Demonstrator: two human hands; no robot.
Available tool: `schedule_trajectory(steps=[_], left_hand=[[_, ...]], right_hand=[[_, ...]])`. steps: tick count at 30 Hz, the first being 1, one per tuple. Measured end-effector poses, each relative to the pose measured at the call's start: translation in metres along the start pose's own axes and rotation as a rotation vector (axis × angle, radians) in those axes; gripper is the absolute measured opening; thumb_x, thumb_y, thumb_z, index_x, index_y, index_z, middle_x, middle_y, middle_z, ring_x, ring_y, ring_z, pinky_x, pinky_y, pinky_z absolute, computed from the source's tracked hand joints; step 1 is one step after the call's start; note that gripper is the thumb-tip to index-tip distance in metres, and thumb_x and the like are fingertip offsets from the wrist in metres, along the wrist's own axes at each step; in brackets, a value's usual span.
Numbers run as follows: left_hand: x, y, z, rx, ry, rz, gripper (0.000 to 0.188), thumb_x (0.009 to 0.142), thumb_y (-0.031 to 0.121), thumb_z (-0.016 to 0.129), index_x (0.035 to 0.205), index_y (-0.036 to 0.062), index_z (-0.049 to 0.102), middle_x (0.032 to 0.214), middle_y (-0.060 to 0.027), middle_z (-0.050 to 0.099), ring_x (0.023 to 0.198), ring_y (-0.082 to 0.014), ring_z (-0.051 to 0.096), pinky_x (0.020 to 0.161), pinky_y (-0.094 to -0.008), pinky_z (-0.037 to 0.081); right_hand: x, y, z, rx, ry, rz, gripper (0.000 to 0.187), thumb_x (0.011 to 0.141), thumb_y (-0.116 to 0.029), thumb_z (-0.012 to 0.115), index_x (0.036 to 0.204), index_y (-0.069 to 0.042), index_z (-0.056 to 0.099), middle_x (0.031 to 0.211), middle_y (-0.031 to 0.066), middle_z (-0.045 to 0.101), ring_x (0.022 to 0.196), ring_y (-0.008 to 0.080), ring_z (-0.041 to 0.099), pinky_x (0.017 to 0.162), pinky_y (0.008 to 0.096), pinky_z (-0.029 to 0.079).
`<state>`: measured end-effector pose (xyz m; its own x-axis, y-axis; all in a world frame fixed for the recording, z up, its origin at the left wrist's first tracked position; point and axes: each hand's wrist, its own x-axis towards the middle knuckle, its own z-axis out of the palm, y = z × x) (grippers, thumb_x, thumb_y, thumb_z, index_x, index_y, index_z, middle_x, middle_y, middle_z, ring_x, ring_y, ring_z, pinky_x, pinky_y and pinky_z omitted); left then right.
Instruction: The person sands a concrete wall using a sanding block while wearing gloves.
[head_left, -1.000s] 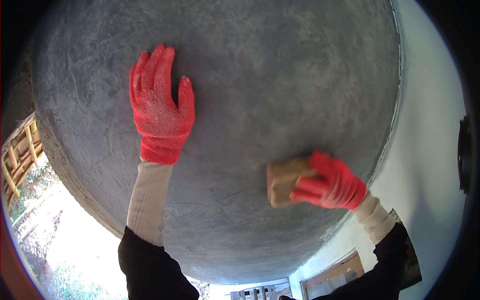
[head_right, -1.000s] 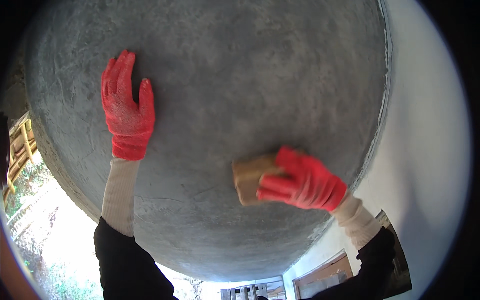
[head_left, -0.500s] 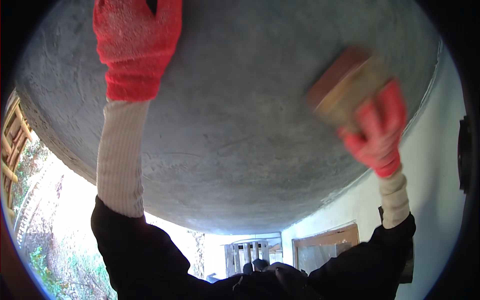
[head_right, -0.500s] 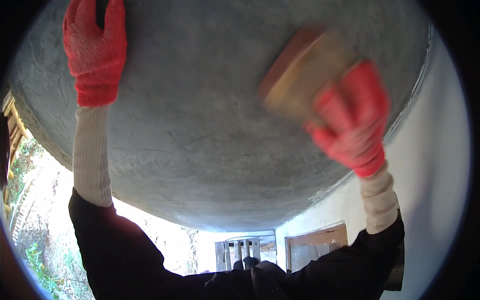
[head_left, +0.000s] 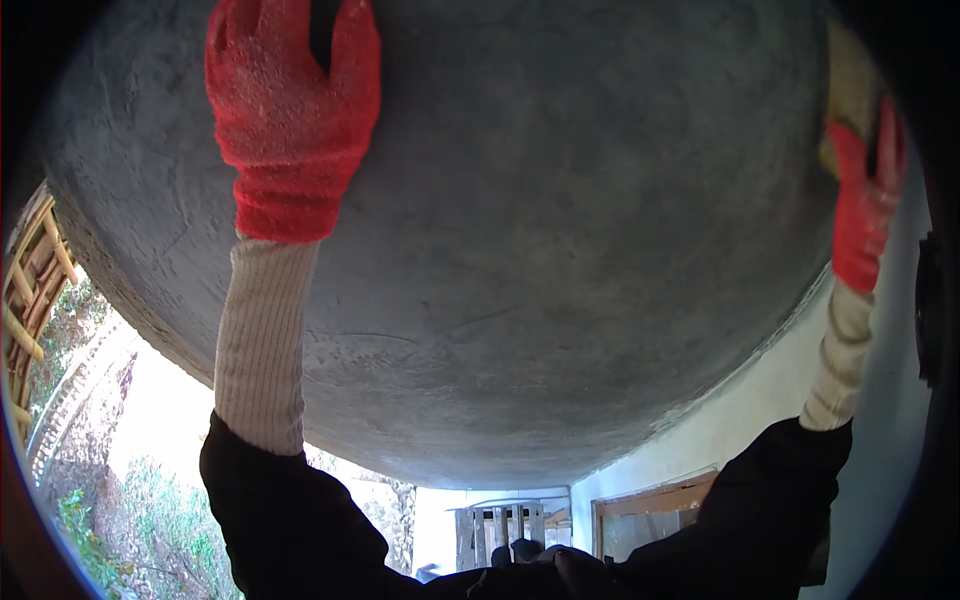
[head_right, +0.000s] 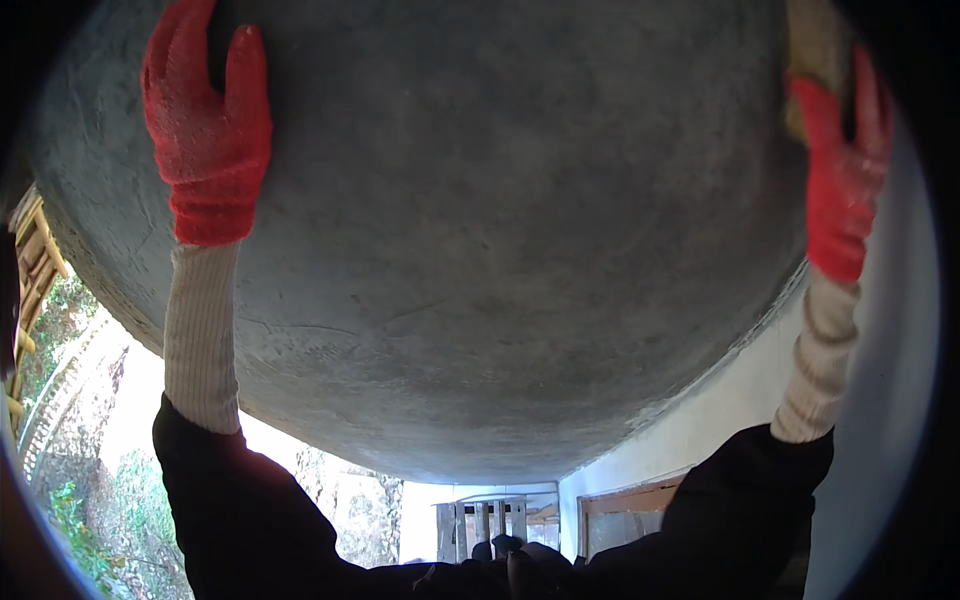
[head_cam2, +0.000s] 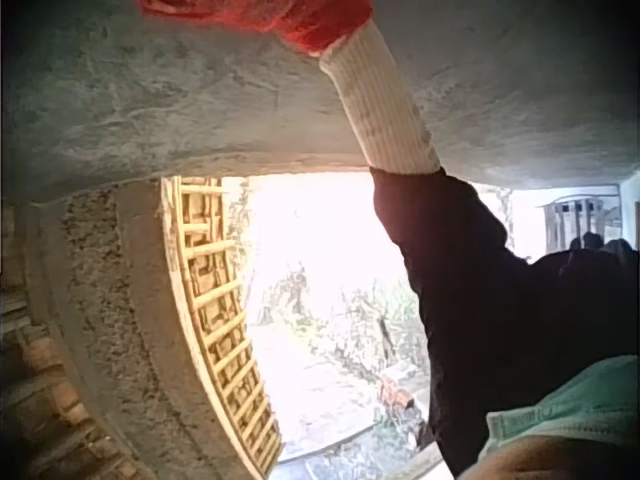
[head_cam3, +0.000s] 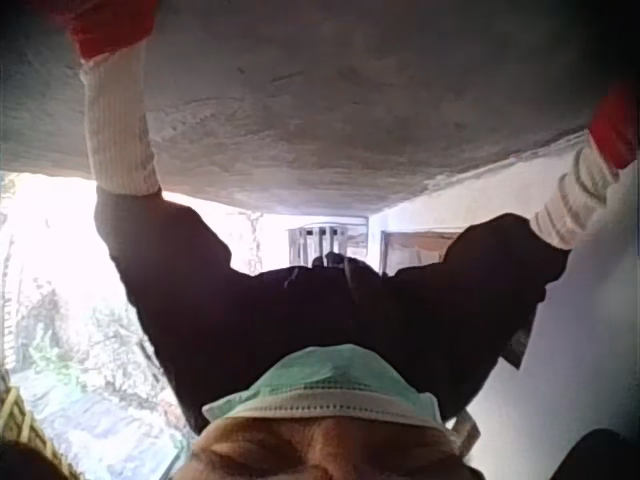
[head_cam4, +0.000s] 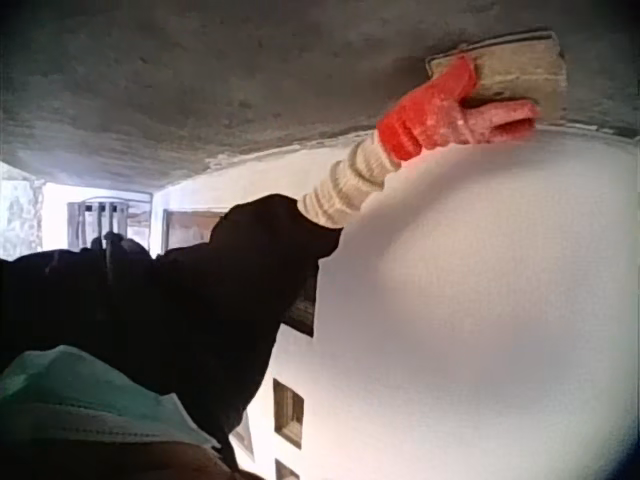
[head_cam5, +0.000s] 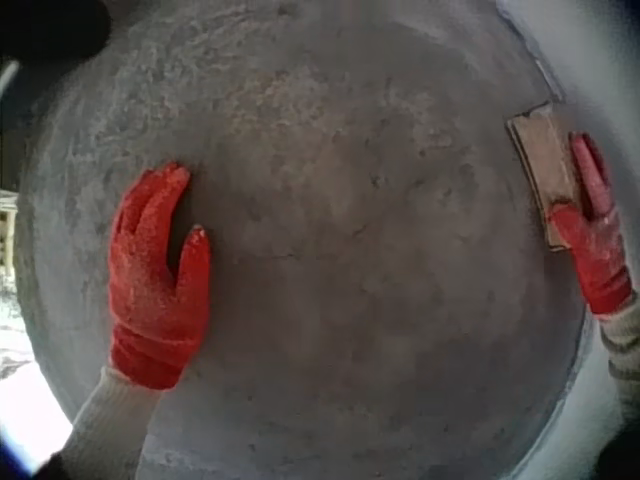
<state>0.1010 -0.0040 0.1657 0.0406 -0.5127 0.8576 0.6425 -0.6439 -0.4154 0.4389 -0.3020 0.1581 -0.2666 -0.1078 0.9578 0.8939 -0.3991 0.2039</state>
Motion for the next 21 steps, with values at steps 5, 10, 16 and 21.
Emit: schedule_trajectory(steps=[5,10,16,21], left_hand=[[0.004,-0.021,-0.001,-0.095,-0.045,0.019,0.043,0.092,0.015,0.064,0.134,0.0038,0.059,0.134,-0.0162,0.061,0.128,-0.0388,0.053,0.11,-0.0458,0.041],[0.015,-0.017,-0.01,-0.105,-0.063,-0.031,0.05,0.087,0.013,0.066,0.135,0.0033,0.058,0.138,-0.0164,0.058,0.128,-0.0421,0.051,0.11,-0.0513,0.039],[0.025,0.013,-0.002,-0.209,-0.116,-0.117,0.052,0.089,0.009,0.063,0.14,0.0014,0.053,0.144,-0.0165,0.053,0.138,-0.0411,0.043,0.117,-0.0516,0.031],[0.028,0.013,-0.002,-0.145,-0.151,-0.127,0.054,0.088,0.009,0.063,0.141,0.0017,0.052,0.146,-0.0169,0.052,0.139,-0.0416,0.043,0.118,-0.0521,0.029]], right_hand=[[-0.097,-0.104,-0.014,0.214,-0.422,-0.198,0.053,0.064,-0.03,0.091,0.111,-0.021,0.069,0.122,0.0122,0.056,0.114,0.0362,0.056,0.092,0.048,0.052],[-0.111,-0.113,-0.024,0.454,-0.536,-0.618,0.037,0.063,-0.02,0.087,0.088,-0.016,0.06,0.11,0.0101,0.053,0.104,0.0374,0.057,0.08,0.0498,0.054],[-0.018,-0.024,0.004,0.038,-0.084,-0.141,0.058,0.073,-0.017,0.08,0.127,-0.014,0.061,0.136,0.0189,0.052,0.114,0.0422,0.055,0.093,0.0541,0.049],[-0.026,-0.049,0.009,0.0,0.024,0.158,0.072,0.072,-0.017,0.079,0.139,-0.01,0.054,0.143,0.0232,0.048,0.122,0.047,0.051,0.101,0.0524,0.045]])
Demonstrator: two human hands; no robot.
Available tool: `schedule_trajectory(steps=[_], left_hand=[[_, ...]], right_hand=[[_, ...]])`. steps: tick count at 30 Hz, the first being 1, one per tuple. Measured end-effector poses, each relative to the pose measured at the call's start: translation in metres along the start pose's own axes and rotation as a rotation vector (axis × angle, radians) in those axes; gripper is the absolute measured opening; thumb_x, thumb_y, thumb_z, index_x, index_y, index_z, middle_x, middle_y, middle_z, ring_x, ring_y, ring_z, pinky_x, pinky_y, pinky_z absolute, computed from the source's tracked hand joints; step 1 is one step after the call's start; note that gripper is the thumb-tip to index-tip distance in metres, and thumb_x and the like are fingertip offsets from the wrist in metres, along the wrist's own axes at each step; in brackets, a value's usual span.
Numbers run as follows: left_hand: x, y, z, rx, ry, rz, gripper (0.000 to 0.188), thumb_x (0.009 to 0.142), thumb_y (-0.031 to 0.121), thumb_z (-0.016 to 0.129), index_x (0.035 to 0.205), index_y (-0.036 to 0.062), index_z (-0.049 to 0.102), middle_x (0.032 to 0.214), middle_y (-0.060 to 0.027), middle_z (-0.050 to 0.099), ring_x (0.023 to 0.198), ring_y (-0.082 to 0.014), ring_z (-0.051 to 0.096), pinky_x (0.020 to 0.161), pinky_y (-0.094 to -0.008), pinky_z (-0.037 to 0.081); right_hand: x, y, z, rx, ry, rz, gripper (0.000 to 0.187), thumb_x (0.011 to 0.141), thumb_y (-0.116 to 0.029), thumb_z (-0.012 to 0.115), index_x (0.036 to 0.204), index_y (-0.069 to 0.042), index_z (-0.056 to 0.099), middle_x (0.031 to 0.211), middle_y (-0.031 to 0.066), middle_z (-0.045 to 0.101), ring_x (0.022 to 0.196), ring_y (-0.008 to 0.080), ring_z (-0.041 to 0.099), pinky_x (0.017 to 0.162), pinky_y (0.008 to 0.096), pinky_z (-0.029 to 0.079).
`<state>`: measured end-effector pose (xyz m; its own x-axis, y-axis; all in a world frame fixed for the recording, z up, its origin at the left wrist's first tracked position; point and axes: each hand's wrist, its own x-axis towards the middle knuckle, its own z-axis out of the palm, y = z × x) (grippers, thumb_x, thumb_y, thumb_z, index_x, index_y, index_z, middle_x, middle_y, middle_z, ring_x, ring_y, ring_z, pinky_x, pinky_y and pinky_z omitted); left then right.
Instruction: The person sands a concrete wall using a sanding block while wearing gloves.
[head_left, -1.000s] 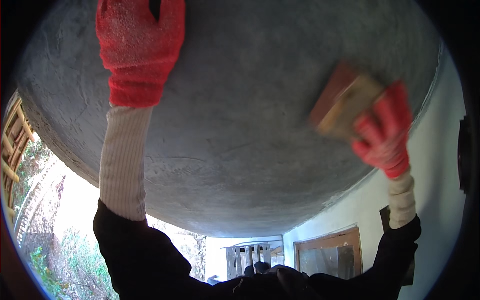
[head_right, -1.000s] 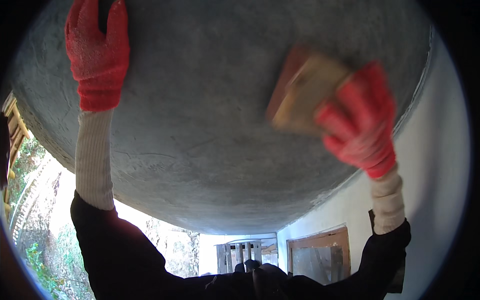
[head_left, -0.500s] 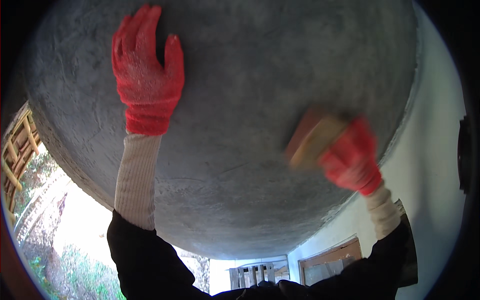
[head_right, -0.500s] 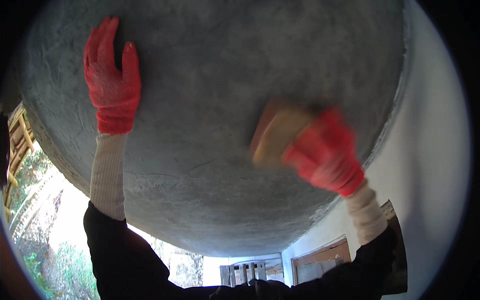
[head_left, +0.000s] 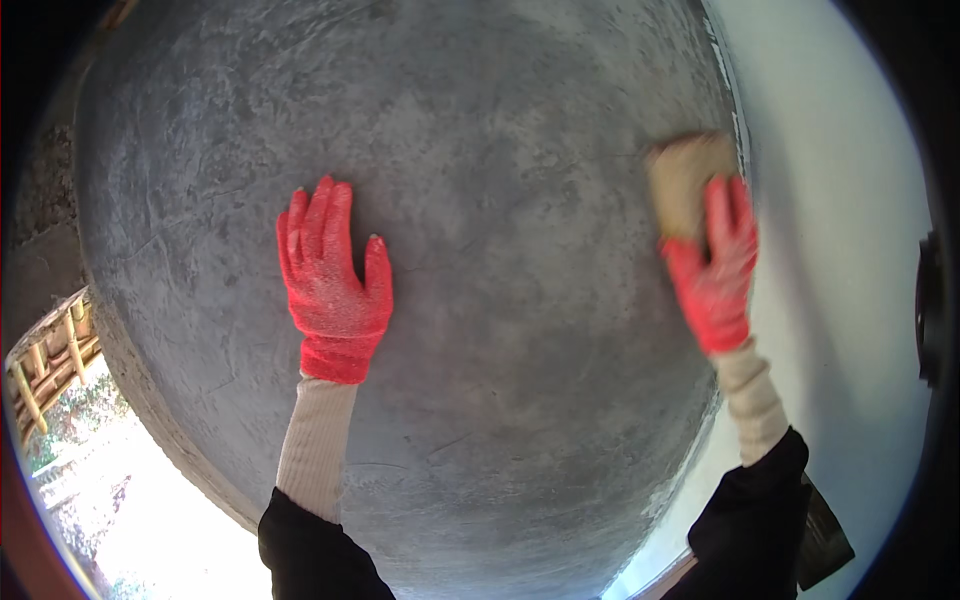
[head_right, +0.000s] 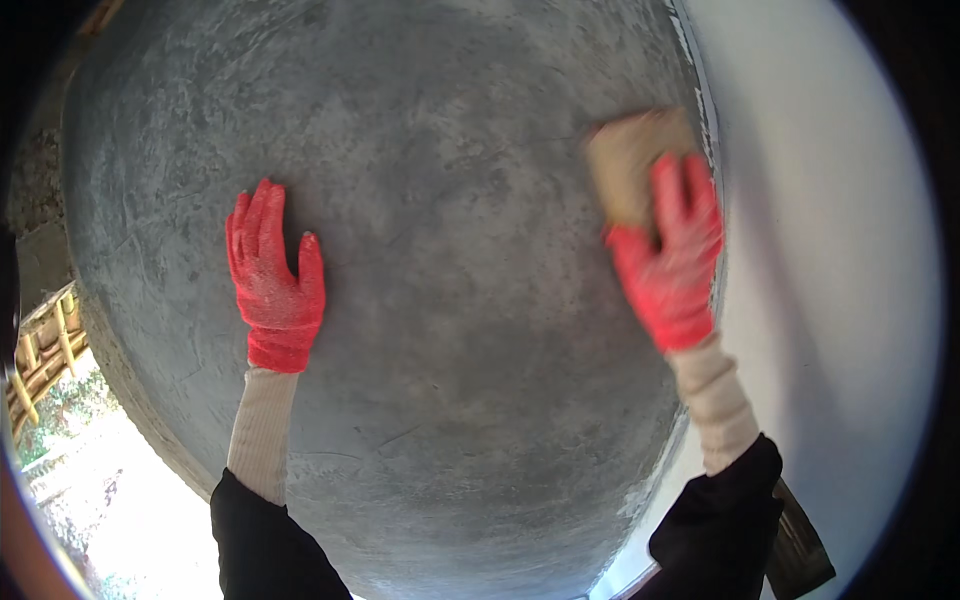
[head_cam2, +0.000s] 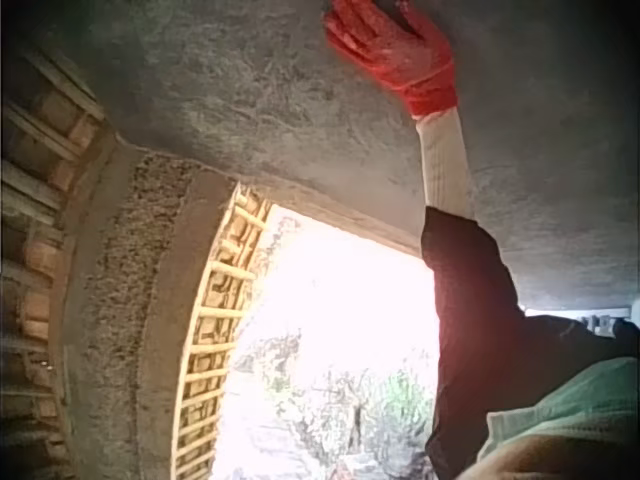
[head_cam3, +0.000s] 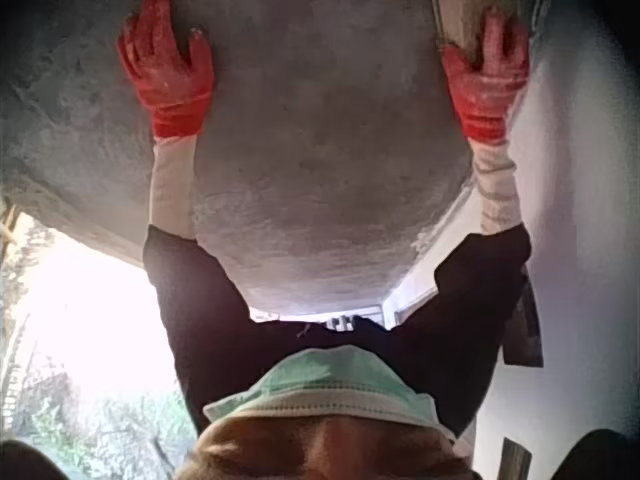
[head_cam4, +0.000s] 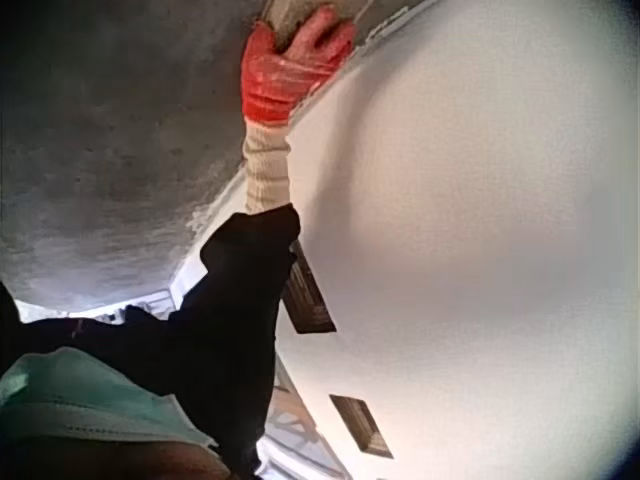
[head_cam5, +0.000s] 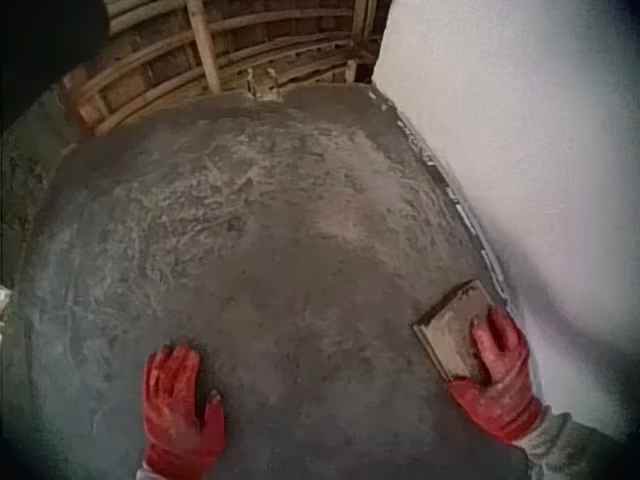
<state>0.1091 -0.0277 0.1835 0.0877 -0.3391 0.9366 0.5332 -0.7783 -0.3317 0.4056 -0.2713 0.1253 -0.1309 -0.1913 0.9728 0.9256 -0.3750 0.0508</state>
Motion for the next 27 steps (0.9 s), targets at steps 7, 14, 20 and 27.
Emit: schedule_trajectory(steps=[7,14,20,27], left_hand=[[0.002,0.002,0.003,-0.004,-0.001,0.022,0.055,0.087,0.008,0.063,0.141,0.0015,0.052,0.145,-0.0168,0.053,0.138,-0.0421,0.044,0.118,-0.0526,0.03],[0.0,0.01,0.005,-0.024,-0.014,-0.002,0.055,0.087,0.007,0.063,0.14,0.0013,0.053,0.144,-0.0171,0.054,0.137,-0.0424,0.045,0.117,-0.0523,0.031],[-0.004,-0.004,0.007,0.002,0.009,0.005,0.055,0.085,0.012,0.065,0.139,0.0036,0.055,0.142,-0.0142,0.056,0.135,-0.0406,0.046,0.116,-0.0546,0.032],[-0.004,-0.001,0.011,-0.022,0.02,0.012,0.054,0.084,0.012,0.066,0.136,0.0026,0.057,0.141,-0.0142,0.057,0.133,-0.0414,0.048,0.115,-0.054,0.033]], right_hand=[[-0.064,-0.026,-0.026,0.413,-0.606,-0.833,0.049,0.068,-0.024,0.079,0.115,-0.032,0.067,0.121,0.0031,0.057,0.114,0.037,0.057,0.081,0.0538,0.054],[0.059,0.025,0.01,0.063,0.073,-0.023,0.064,0.07,-0.009,0.079,0.131,-0.01,0.061,0.141,0.0249,0.051,0.123,0.0452,0.052,0.102,0.0464,0.046],[-0.052,-0.068,-0.009,0.247,-0.358,-0.337,0.063,0.072,-0.02,0.082,0.132,-0.015,0.062,0.137,0.0214,0.054,0.116,0.0394,0.059,0.089,0.0464,0.053],[-0.025,-0.054,-0.021,0.262,-0.571,-0.514,0.052,0.074,-0.018,0.08,0.125,-0.016,0.066,0.136,0.0175,0.054,0.117,0.0392,0.058,0.093,0.0456,0.053]])
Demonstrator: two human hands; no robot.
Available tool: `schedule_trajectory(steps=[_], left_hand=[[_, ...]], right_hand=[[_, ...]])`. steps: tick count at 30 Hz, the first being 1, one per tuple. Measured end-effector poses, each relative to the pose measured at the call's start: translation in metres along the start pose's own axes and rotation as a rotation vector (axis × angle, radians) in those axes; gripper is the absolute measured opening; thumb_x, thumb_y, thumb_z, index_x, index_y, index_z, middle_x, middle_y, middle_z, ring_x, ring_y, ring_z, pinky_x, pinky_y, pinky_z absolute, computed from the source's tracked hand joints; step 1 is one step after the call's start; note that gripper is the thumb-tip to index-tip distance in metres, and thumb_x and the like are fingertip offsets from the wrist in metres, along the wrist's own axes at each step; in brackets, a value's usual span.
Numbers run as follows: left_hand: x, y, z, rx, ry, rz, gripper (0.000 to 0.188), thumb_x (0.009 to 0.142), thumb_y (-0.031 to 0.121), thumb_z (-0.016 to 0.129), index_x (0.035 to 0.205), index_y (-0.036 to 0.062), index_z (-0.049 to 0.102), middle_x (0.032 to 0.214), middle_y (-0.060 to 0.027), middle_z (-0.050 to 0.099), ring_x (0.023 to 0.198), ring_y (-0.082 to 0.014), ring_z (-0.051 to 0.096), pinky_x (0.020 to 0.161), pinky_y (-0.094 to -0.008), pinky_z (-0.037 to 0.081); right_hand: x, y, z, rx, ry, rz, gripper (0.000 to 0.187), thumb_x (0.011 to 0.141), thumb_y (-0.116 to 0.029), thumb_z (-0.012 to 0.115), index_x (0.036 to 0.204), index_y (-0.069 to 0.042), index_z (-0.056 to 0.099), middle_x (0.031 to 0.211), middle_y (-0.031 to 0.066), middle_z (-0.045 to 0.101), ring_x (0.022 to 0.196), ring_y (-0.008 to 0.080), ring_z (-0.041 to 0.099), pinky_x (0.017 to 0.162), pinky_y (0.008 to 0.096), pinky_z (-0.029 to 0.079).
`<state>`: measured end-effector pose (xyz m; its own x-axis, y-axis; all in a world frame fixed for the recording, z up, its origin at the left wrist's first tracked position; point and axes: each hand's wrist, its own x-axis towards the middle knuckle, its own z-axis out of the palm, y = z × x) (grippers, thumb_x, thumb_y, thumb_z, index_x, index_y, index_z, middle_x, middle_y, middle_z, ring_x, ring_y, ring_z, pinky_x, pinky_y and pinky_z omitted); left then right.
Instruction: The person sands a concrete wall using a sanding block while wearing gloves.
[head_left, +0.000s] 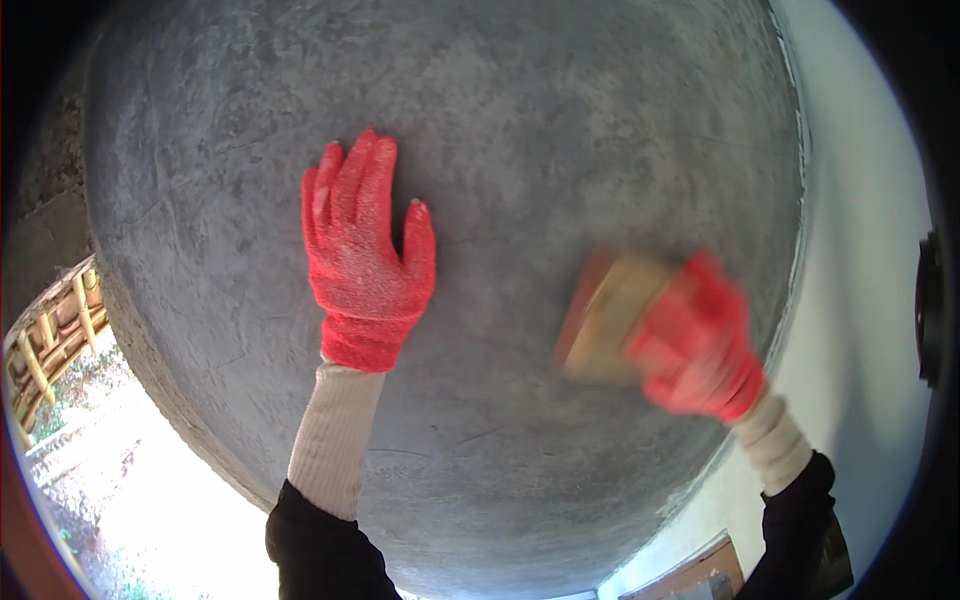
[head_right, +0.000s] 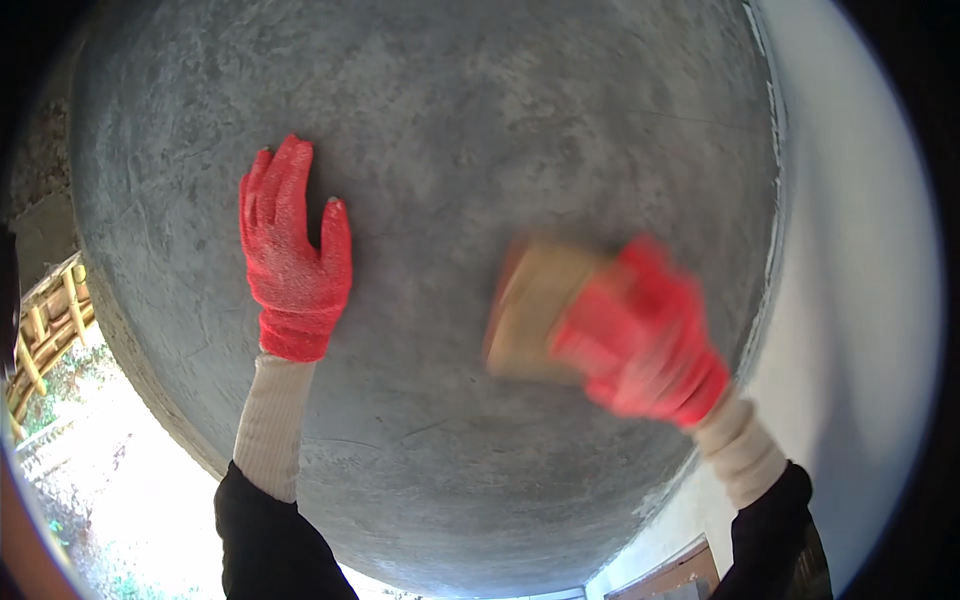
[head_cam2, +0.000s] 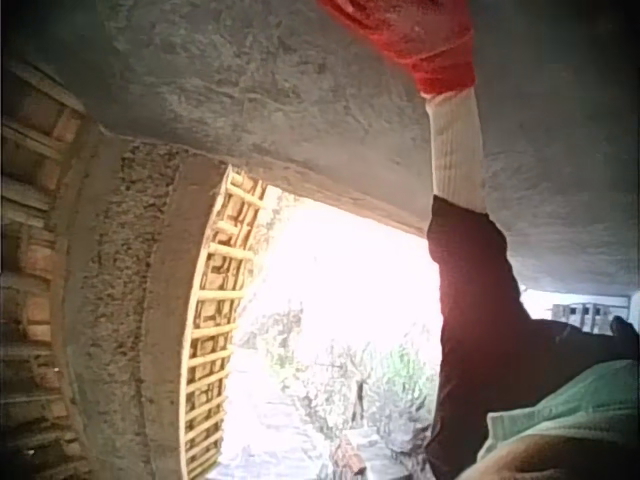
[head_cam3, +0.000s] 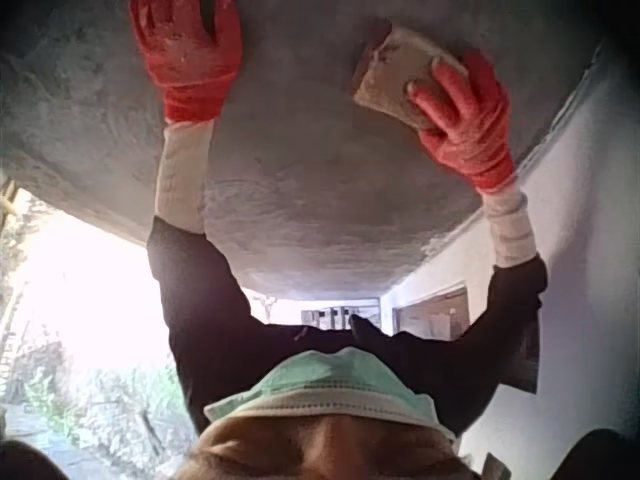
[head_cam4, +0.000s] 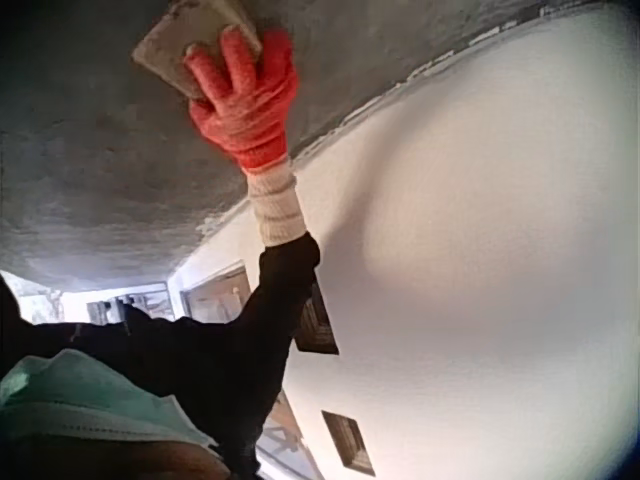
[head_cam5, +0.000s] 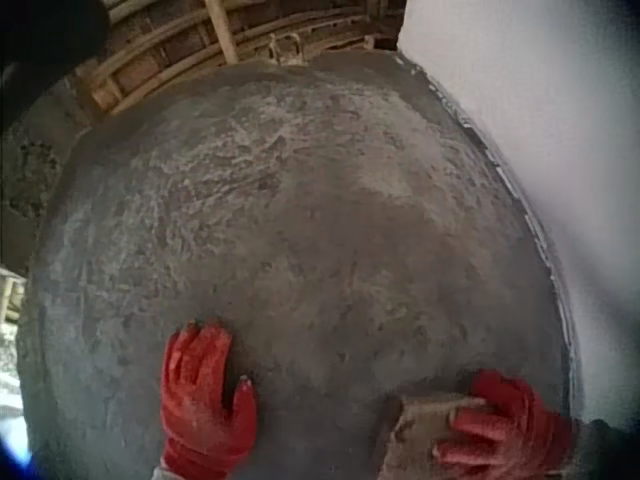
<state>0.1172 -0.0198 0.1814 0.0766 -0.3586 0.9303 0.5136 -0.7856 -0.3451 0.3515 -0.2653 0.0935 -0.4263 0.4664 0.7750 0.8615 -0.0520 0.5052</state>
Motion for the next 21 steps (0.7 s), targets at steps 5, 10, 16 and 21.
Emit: schedule_trajectory(steps=[5,10,16,21], left_hand=[[0.003,0.005,-0.002,-0.043,0.033,-0.011,0.053,0.083,0.013,0.067,0.134,0.0018,0.058,0.14,-0.0146,0.057,0.133,-0.0417,0.047,0.115,-0.0544,0.033],[-0.004,-0.01,-0.002,-0.009,0.044,0.031,0.052,0.084,0.015,0.067,0.134,0.0022,0.058,0.139,-0.0142,0.057,0.13,-0.0418,0.048,0.113,-0.0544,0.034],[0.005,0.004,-0.001,-0.002,0.044,0.026,0.051,0.086,0.009,0.066,0.136,0.0038,0.058,0.141,-0.0147,0.057,0.133,-0.041,0.048,0.114,-0.0506,0.036],[0.002,0.002,-0.004,-0.009,0.005,-0.004,0.05,0.084,0.009,0.066,0.134,0.0032,0.06,0.141,-0.0154,0.057,0.133,-0.0415,0.048,0.115,-0.0517,0.035]], right_hand=[[0.041,0.113,-0.035,-0.149,0.689,0.567,0.062,0.083,-0.017,0.073,0.141,-0.01,0.055,0.145,0.0227,0.049,0.124,0.044,0.051,0.106,0.0467,0.044],[0.018,0.036,0.02,-0.226,0.513,0.384,0.063,0.083,-0.02,0.072,0.143,-0.011,0.055,0.143,0.0218,0.051,0.125,0.0456,0.05,0.106,0.0532,0.041],[-0.063,-0.046,0.055,-0.032,0.055,-0.542,0.03,0.07,-0.039,0.086,0.088,-0.022,0.069,0.108,0.0105,0.061,0.095,0.0331,0.065,0.075,0.0454,0.057],[0.015,0.041,-0.007,-0.258,0.317,0.156,0.064,0.073,-0.013,0.078,0.134,-0.015,0.06,0.135,0.0188,0.055,0.129,0.0382,0.051,0.103,0.0462,0.047]])
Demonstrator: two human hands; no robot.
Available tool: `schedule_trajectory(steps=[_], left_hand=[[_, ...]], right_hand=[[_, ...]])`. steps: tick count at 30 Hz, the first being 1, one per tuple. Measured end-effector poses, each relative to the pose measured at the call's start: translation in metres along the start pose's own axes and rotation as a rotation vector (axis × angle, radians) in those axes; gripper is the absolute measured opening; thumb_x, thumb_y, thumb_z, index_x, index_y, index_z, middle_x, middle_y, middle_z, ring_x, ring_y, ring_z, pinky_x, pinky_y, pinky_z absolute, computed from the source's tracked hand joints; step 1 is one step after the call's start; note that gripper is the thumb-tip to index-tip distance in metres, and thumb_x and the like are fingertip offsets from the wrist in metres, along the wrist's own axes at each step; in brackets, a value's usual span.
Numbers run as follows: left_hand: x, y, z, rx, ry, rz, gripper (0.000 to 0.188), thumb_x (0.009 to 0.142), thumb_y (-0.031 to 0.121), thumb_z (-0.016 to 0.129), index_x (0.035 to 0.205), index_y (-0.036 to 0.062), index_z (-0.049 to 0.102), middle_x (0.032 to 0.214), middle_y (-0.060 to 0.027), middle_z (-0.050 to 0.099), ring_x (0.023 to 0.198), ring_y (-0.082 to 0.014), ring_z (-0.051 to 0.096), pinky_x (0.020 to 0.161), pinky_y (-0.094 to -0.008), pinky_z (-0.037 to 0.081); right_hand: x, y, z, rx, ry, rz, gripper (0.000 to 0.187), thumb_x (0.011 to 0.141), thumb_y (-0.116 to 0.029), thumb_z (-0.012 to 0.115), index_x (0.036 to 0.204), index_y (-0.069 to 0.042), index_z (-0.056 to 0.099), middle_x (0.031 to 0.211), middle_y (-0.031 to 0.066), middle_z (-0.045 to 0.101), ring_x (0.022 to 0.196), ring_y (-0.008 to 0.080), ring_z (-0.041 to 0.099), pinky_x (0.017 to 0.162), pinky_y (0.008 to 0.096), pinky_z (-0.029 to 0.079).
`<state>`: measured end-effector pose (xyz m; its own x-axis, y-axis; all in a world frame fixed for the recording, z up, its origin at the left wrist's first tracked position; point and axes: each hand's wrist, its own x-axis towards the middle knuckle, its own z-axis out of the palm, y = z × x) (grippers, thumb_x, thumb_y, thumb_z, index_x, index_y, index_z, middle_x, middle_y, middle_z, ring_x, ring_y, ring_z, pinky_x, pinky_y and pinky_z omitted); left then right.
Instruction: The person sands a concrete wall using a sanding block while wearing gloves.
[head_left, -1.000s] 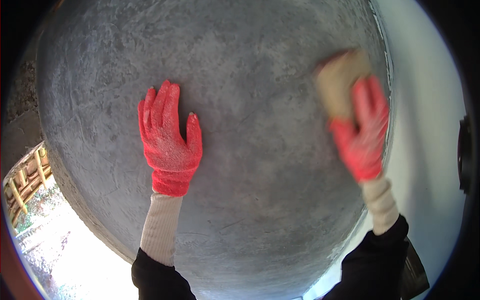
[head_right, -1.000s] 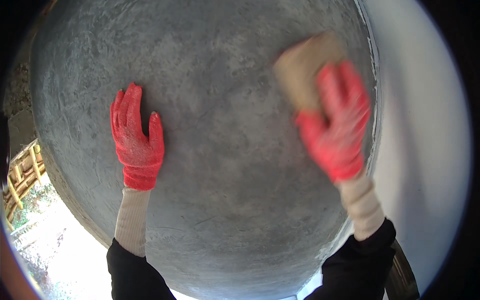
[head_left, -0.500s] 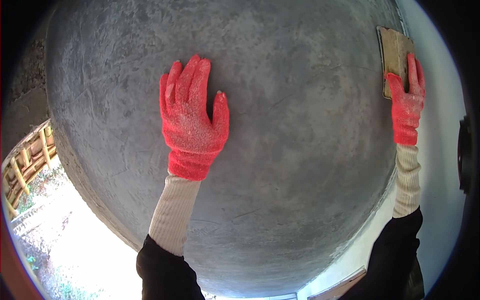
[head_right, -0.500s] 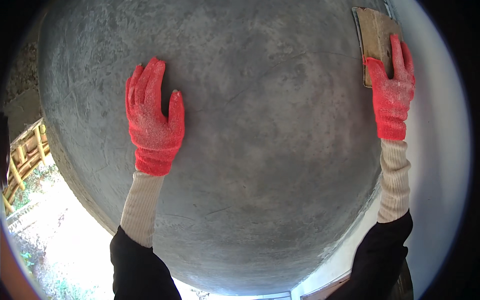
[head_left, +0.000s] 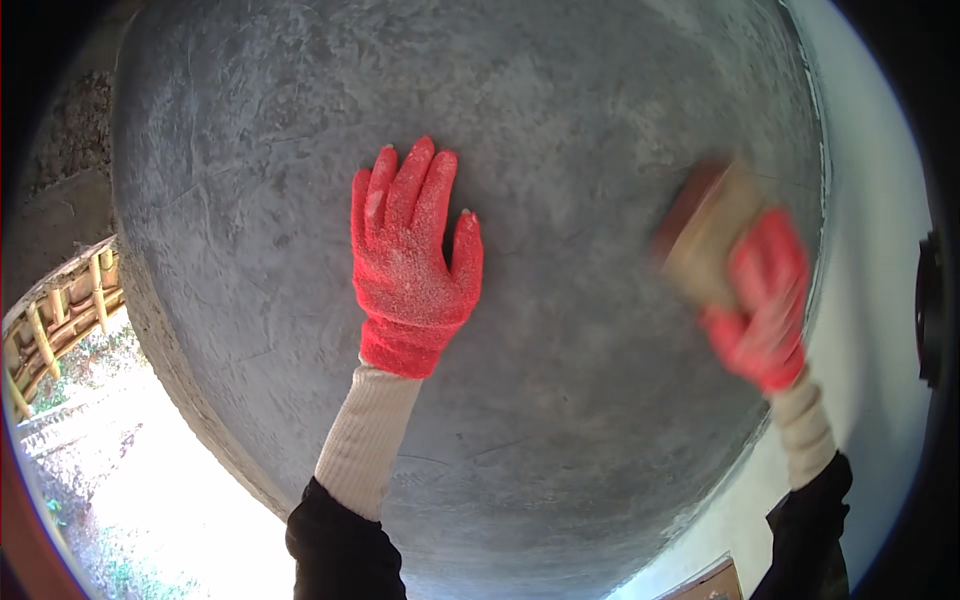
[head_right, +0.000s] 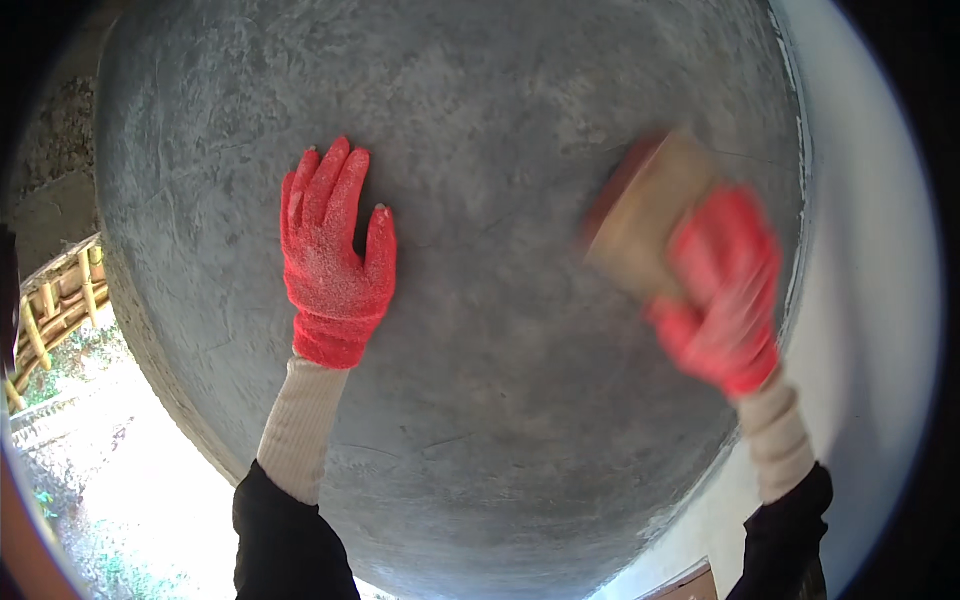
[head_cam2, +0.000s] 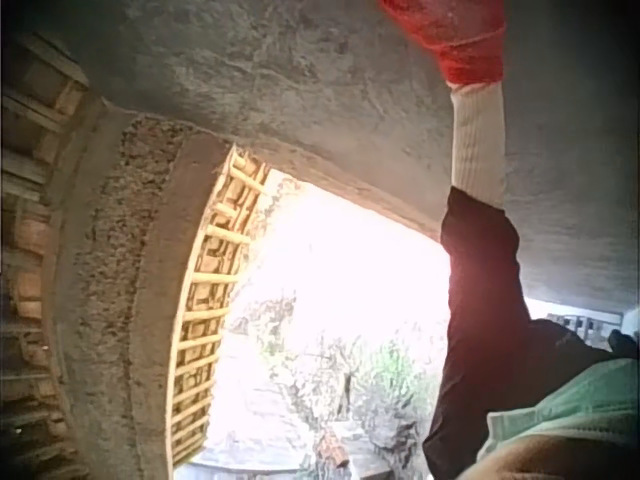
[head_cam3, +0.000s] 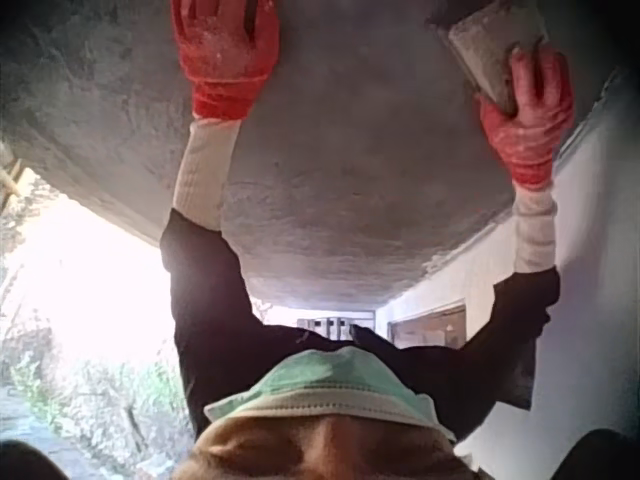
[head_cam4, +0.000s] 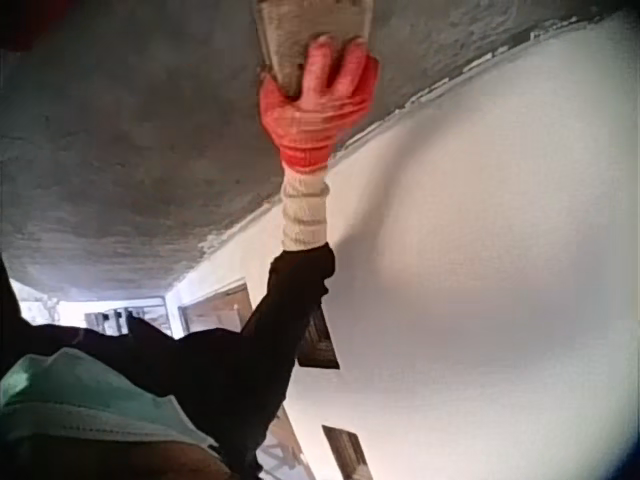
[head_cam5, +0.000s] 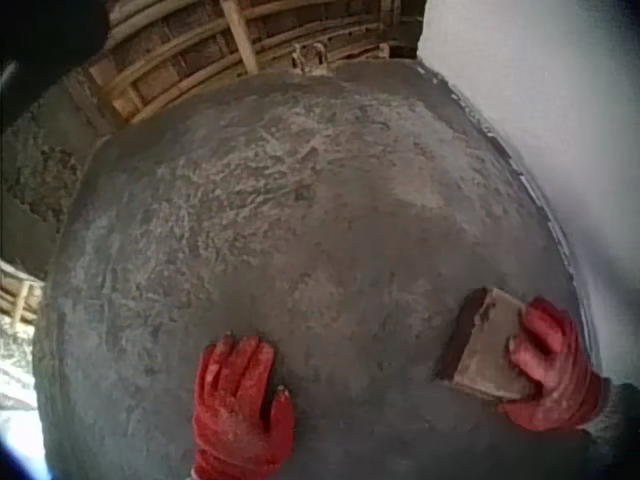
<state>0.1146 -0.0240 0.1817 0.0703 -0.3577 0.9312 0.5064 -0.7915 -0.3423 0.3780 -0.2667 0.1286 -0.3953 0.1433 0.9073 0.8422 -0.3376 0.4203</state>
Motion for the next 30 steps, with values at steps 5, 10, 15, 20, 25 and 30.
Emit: schedule_trajectory(steps=[5,10,15,20,25,30], left_hand=[[0.005,0.006,0.001,-0.027,-0.014,-0.009,0.051,0.083,0.008,0.066,0.133,0.0026,0.061,0.141,-0.0156,0.057,0.134,-0.0417,0.048,0.116,-0.0528,0.034],[-0.003,-0.005,0.0,-0.002,0.012,0.006,0.05,0.082,0.007,0.066,0.132,0.0026,0.061,0.141,-0.0158,0.057,0.133,-0.0424,0.048,0.115,-0.0526,0.034],[0.006,0.002,-0.004,-0.035,0.012,0.003,0.05,0.083,0.007,0.066,0.132,0.0026,0.061,0.141,-0.0161,0.057,0.133,-0.043,0.048,0.115,-0.0526,0.035],[0.001,0.001,0.002,-0.036,-0.003,0.002,0.049,0.082,0.007,0.066,0.132,0.0025,0.061,0.14,-0.0163,0.057,0.133,-0.0434,0.048,0.114,-0.0524,0.036],[0.005,0.004,0.003,-0.069,0.021,0.004,0.049,0.083,0.007,0.066,0.132,0.0032,0.062,0.14,-0.016,0.058,0.133,-0.0431,0.048,0.113,-0.0519,0.037],[0.003,-0.003,0.001,-0.041,0.026,0.008,0.048,0.084,0.006,0.066,0.132,0.0036,0.062,0.141,-0.0155,0.058,0.133,-0.0421,0.048,0.113,-0.0511,0.038]], right_hand=[[0.045,0.077,0.012,0.099,0.381,0.576,0.067,0.083,-0.015,0.072,0.146,-0.005,0.049,0.148,0.0227,0.045,0.132,0.043,0.047,0.111,0.046,0.04],[-0.027,-0.052,0.005,0.099,0.003,0.04,0.04,0.083,-0.025,0.075,0.12,-0.016,0.065,0.126,0.0205,0.056,0.123,0.0392,0.052,0.097,0.0507,0.048],[-0.081,-0.067,0.002,0.474,-0.417,-0.266,0.029,0.074,-0.024,0.078,0.101,-0.023,0.067,0.11,0.0058,0.062,0.121,0.0377,0.053,0.084,0.0553,0.052],[0.022,0.039,0.007,-0.039,0.153,0.145,0.058,0.08,-0.017,0.073,0.137,-0.016,0.059,0.142,0.0168,0.053,0.131,0.0379,0.049,0.105,0.0445,0.044],[0.05,0.065,0.016,-0.077,0.323,0.459,0.066,0.082,-0.018,0.073,0.144,-0.009,0.053,0.148,0.0197,0.048,0.131,0.0407,0.048,0.111,0.0434,0.041],[-0.035,-0.07,0.009,0.353,-0.275,-0.308,0.045,0.068,-0.031,0.085,0.108,-0.019,0.07,0.117,0.0141,0.059,0.106,0.0359,0.062,0.087,0.0493,0.055]])
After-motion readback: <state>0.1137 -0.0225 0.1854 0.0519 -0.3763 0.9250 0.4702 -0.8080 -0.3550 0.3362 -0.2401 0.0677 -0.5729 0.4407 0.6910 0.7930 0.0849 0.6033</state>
